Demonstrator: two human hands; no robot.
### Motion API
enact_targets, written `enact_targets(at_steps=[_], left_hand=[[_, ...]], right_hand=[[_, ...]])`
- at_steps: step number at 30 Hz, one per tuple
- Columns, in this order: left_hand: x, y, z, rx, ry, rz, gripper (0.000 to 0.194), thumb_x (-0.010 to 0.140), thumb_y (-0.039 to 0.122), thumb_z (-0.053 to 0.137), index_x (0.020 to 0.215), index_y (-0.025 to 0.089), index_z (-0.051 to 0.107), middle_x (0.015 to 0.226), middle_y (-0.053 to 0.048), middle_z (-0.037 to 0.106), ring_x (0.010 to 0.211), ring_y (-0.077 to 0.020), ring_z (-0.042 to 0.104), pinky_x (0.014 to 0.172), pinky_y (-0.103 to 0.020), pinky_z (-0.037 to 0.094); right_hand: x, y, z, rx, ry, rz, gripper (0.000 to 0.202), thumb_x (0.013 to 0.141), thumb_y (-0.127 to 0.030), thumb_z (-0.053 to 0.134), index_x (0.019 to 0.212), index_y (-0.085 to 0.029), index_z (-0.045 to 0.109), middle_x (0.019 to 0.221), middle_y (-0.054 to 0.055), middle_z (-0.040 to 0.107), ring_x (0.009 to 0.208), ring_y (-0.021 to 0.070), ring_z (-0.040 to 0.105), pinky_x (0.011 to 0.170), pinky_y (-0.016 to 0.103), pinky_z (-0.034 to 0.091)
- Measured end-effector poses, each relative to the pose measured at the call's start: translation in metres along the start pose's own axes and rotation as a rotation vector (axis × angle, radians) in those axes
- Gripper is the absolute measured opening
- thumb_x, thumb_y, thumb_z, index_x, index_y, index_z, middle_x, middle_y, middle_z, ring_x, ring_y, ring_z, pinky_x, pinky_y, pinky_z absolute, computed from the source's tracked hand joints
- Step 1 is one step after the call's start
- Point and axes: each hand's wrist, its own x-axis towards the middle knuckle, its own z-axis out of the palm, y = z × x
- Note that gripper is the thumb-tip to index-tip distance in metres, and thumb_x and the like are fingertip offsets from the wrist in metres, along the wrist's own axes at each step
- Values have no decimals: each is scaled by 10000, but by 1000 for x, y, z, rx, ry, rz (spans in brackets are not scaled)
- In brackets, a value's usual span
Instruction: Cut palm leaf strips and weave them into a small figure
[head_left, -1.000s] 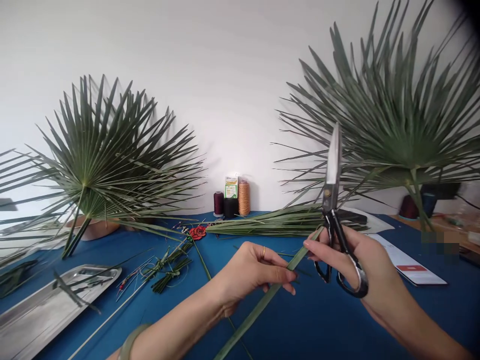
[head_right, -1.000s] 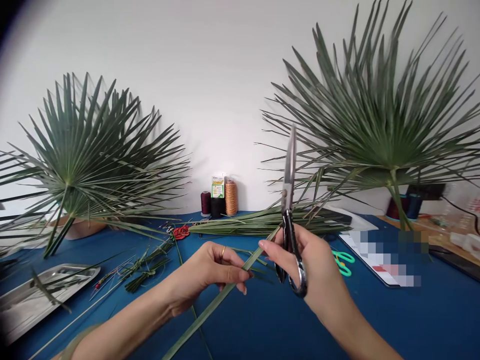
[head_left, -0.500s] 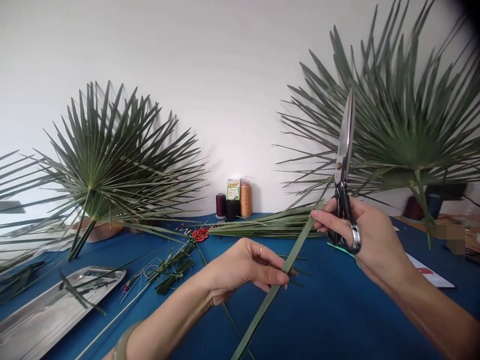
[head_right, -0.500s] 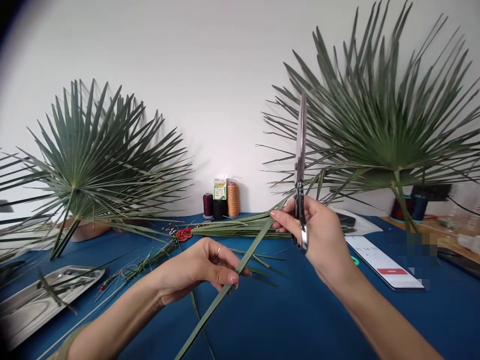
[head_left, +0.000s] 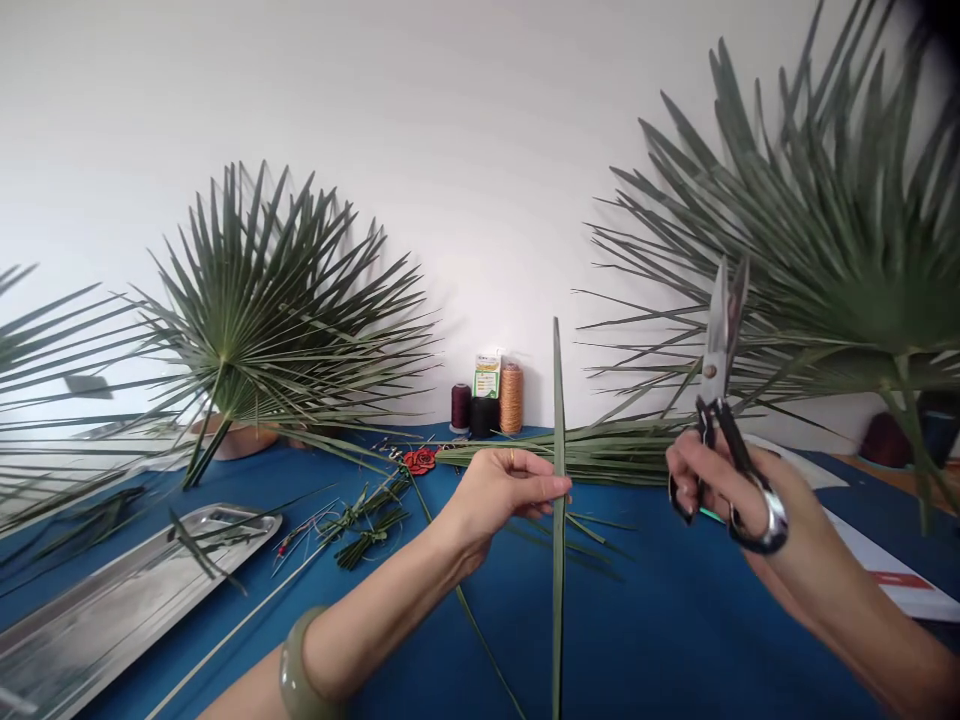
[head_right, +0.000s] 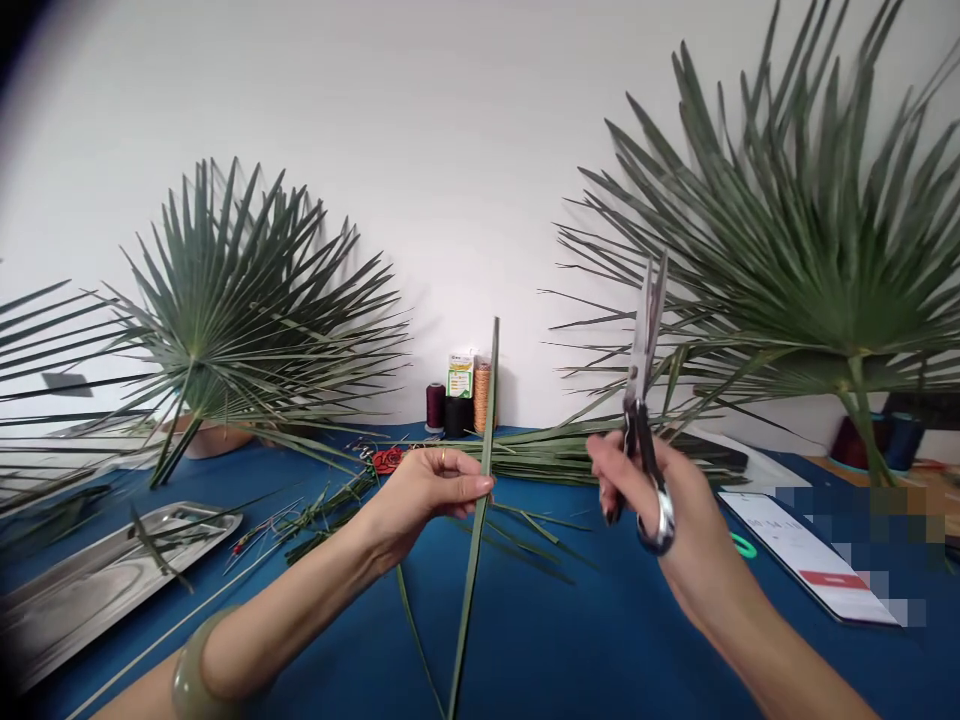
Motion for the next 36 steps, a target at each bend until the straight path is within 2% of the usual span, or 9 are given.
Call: enact_targets(at_steps=[3, 6, 10, 13, 16, 25, 29, 33, 36], left_hand=[[2, 0, -1, -68, 93, 65, 265, 560, 284, 789, 635, 129, 589, 567, 20, 616, 495, -45, 530, 530, -169, 409], [1, 0, -1, -111, 125, 93, 272, 584, 272, 777, 632, 131, 551, 557, 16, 606, 527, -64, 573, 548, -170, 429], [0, 0, 1, -131, 123, 108, 266, 602, 238, 767, 610, 127, 525, 543, 15, 601, 507, -59, 575, 536, -159, 438], [0, 0, 2, -140, 126, 122, 250, 618, 219, 756, 621, 125, 525, 539, 15, 601, 510, -62, 583, 533, -155, 446], [2, 0, -1, -149, 165, 153, 249, 624, 216, 752, 628, 130, 519, 537, 24, 598, 506, -58, 583, 537, -152, 452], [25, -8, -28, -162, 317, 193, 263, 603, 238, 764, 611, 134, 523, 514, 27, 581, 506, -65, 575, 503, -149, 432], [32, -9, -38, -176, 365, 213, 211, 686, 212, 710, 631, 126, 525, 534, 46, 551, 510, -57, 558, 500, -153, 436], [35, -9, -43, -195, 341, 222, 119, 785, 186, 619, 720, 119, 545, 586, 51, 539, 524, -55, 550, 493, -167, 458], [33, -10, -38, -190, 235, 171, 140, 719, 195, 689, 706, 126, 568, 583, 35, 563, 538, -50, 581, 506, -138, 467]], right_hand=[[-20, 15, 17, 4, -96, 113, 330, 653, -488, 715, 699, -192, 576, 644, 21, 605, 531, 151, 538, 476, 267, 450], [-34, 26, 37, 41, -132, 199, 344, 622, -487, 732, 679, -197, 557, 790, 68, 682, 620, 197, 630, 515, 286, 496], [-41, 28, 49, 74, -168, 258, 346, 556, -449, 780, 608, -212, 534, 597, -2, 631, 615, 214, 658, 529, 283, 512], [-40, 23, 46, 76, -183, 292, 329, 556, -407, 794, 640, -206, 548, 552, -23, 619, 556, 177, 644, 528, 262, 510], [-40, 19, 41, 73, -191, 337, 322, 578, -392, 790, 674, -194, 555, 590, 0, 654, 586, 183, 659, 534, 257, 511], [-43, 20, 37, 145, -265, 401, 303, 632, -390, 757, 713, -182, 553, 741, 73, 718, 700, 216, 679, 595, 292, 521], [-44, 25, 36, 167, -277, 428, 274, 657, -391, 729, 707, -182, 559, 794, 87, 728, 709, 221, 686, 600, 305, 523], [-43, 27, 34, 164, -271, 418, 280, 642, -391, 737, 700, -182, 561, 761, 89, 731, 681, 218, 688, 597, 307, 532], [-44, 27, 33, 138, -239, 398, 274, 658, -387, 737, 706, -183, 560, 745, 80, 731, 665, 199, 681, 597, 284, 525]])
